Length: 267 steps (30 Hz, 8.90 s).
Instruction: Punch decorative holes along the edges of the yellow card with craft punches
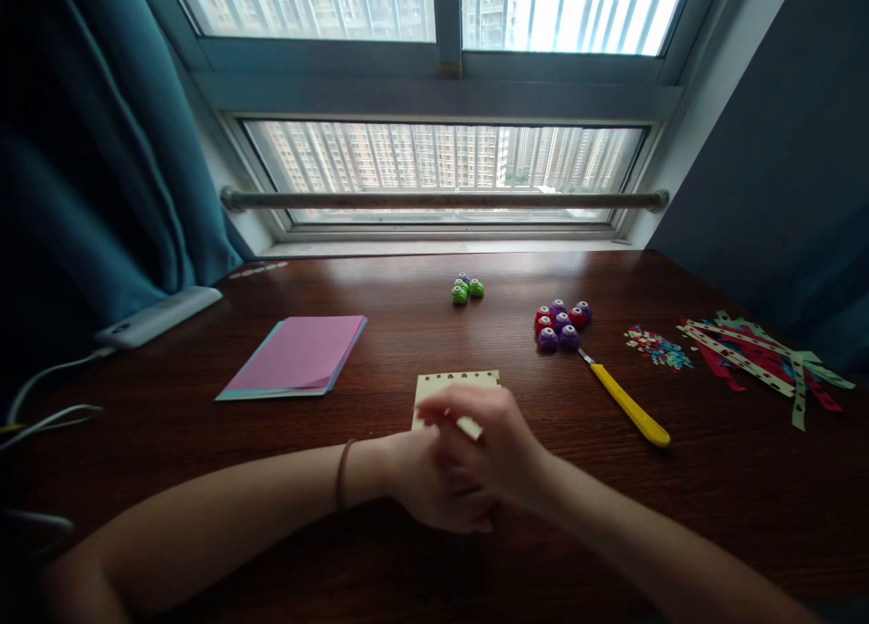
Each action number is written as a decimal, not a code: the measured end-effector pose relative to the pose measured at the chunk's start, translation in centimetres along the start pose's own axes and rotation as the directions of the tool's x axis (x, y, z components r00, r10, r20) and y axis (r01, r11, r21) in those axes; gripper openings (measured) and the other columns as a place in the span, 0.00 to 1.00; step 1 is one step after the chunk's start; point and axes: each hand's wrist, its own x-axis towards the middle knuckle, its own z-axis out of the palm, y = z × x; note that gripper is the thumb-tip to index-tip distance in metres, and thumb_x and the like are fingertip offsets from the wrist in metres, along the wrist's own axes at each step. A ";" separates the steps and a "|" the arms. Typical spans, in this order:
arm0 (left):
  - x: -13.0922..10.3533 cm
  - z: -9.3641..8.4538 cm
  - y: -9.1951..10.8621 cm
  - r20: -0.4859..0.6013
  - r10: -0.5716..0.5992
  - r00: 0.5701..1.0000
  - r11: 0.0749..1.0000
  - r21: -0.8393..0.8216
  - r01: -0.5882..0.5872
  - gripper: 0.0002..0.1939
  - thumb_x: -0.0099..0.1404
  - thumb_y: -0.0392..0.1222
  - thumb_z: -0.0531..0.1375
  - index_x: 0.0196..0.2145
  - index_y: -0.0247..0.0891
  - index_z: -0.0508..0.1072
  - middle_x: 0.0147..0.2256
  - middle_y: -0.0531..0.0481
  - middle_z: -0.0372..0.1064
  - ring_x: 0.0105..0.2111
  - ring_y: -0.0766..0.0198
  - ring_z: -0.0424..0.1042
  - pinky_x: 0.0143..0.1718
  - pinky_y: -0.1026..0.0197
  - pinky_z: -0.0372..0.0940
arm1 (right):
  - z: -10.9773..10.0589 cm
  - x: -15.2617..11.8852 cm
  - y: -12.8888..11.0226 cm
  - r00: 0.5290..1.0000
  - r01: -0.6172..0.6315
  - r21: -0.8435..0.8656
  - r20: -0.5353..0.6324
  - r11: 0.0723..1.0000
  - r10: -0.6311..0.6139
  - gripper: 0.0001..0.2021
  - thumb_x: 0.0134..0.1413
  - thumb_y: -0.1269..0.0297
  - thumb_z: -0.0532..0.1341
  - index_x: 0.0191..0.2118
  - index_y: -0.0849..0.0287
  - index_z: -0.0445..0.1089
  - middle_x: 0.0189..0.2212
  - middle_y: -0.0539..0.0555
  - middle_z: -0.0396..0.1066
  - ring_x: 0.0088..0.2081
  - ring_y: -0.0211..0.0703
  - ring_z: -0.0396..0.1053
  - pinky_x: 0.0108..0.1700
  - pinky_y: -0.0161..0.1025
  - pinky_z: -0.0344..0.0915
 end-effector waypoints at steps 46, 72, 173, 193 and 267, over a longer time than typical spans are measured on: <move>0.1 -1.4 -0.2 -0.101 -0.371 0.923 0.919 0.105 0.381 0.11 0.67 0.39 0.51 0.39 0.30 0.69 0.28 0.47 0.63 0.27 0.60 0.61 0.26 0.58 0.60 | -4.2 -3.1 8.2 0.903 -0.240 0.268 -0.292 0.933 0.316 0.14 0.52 0.63 0.63 0.44 0.59 0.66 0.42 0.55 0.67 0.44 0.45 0.67 0.48 0.40 0.67; -0.2 0.1 -0.8 0.317 -0.735 0.599 0.644 0.051 0.764 0.38 0.65 0.56 0.52 0.60 0.23 0.46 0.61 0.34 0.38 0.61 0.53 0.38 0.60 0.50 0.43 | -5.5 -4.4 9.6 0.815 -0.539 0.248 -0.085 0.805 0.573 0.15 0.42 0.63 0.66 0.38 0.61 0.70 0.36 0.55 0.71 0.40 0.49 0.69 0.46 0.44 0.67; -0.5 0.3 -0.7 0.273 -0.787 0.553 0.573 -0.004 0.819 0.56 0.51 0.72 0.56 0.60 0.23 0.45 0.61 0.33 0.39 0.61 0.50 0.37 0.61 0.50 0.41 | -5.8 -3.9 7.0 0.927 -0.369 -0.211 -0.013 0.905 0.375 0.07 0.51 0.66 0.61 0.37 0.58 0.72 0.33 0.51 0.68 0.33 0.41 0.67 0.34 0.36 0.66; -0.5 0.1 -1.0 0.250 -0.809 0.532 0.545 -0.022 0.838 0.44 0.59 0.61 0.57 0.59 0.25 0.49 0.60 0.36 0.43 0.60 0.51 0.42 0.60 0.52 0.43 | -5.9 -3.9 6.8 0.857 -0.505 0.031 -0.102 0.863 0.505 0.13 0.48 0.61 0.65 0.40 0.60 0.70 0.36 0.54 0.71 0.37 0.47 0.70 0.40 0.40 0.70; -0.2 -0.2 -0.8 0.303 -0.752 0.585 0.621 0.032 0.783 0.50 0.55 0.70 0.53 0.61 0.28 0.47 0.61 0.36 0.38 0.61 0.50 0.33 0.60 0.47 0.38 | -4.9 -4.4 7.7 0.980 -0.195 -0.270 -0.013 0.943 0.199 0.10 0.52 0.73 0.61 0.41 0.57 0.69 0.38 0.51 0.69 0.39 0.42 0.67 0.44 0.37 0.64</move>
